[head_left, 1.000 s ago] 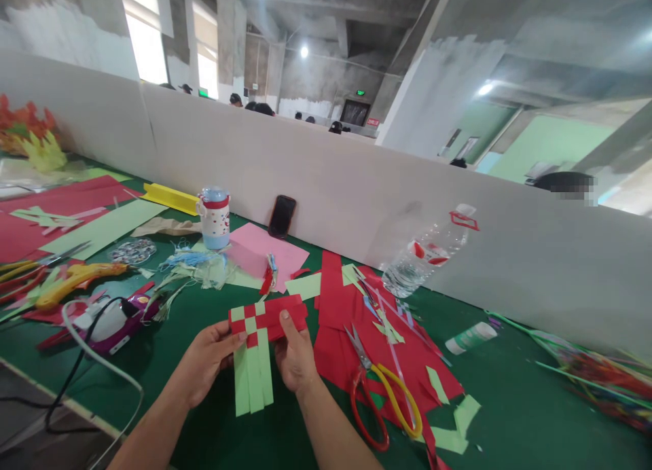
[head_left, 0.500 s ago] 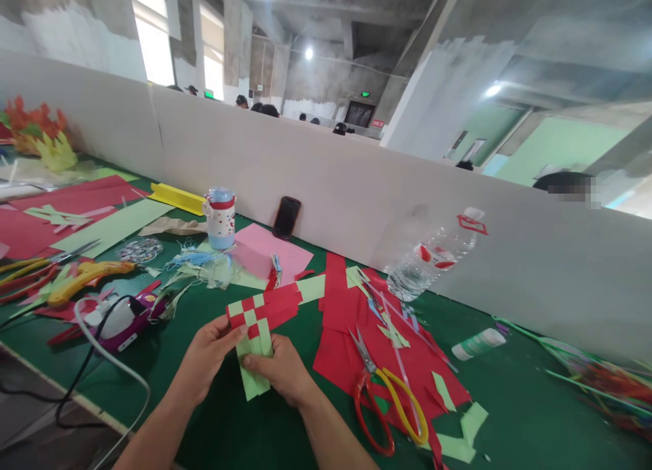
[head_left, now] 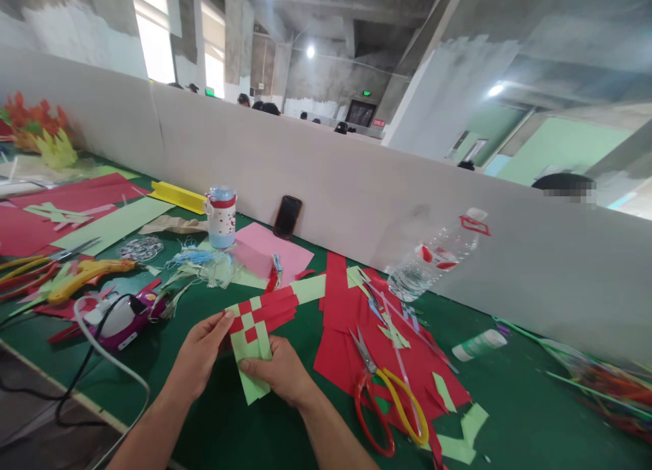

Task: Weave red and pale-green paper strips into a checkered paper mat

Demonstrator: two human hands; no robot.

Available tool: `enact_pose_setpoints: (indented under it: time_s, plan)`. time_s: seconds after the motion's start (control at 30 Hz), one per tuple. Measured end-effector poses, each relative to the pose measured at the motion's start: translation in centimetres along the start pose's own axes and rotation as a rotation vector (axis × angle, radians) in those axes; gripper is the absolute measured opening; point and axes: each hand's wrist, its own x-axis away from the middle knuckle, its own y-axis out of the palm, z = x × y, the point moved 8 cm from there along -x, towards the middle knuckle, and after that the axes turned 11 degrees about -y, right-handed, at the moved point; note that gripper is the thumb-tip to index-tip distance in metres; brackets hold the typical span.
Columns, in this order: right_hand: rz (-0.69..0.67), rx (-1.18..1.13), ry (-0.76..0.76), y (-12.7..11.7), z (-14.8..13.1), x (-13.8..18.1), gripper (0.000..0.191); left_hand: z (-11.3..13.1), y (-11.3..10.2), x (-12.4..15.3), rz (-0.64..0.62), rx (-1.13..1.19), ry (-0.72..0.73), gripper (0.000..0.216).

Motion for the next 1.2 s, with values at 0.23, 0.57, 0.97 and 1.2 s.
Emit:
enact_pose_setpoints:
  time_s: [0.23,0.57,0.97,1.2]
  plan:
    - [-0.005,0.024,0.003,-0.1,0.4,-0.1,0.029,0.0,0.6,0.2,-0.044,0.064,0.000,0.049]
    - [-0.061,-0.026,-0.003,0.6,-0.4,0.4,0.031,-0.1,0.4,-0.1,-0.022,0.122,-0.039,0.044]
    - [0.372,-0.419,-0.141,-2.0,-1.8,-0.3,0.040,-1.9,2.5,1.1,-0.015,0.113,-0.093,0.047]
    - [0.493,-0.378,-0.192,-3.6,-1.5,-0.1,0.033,-1.9,2.7,0.6,-0.067,0.026,-0.110,0.039]
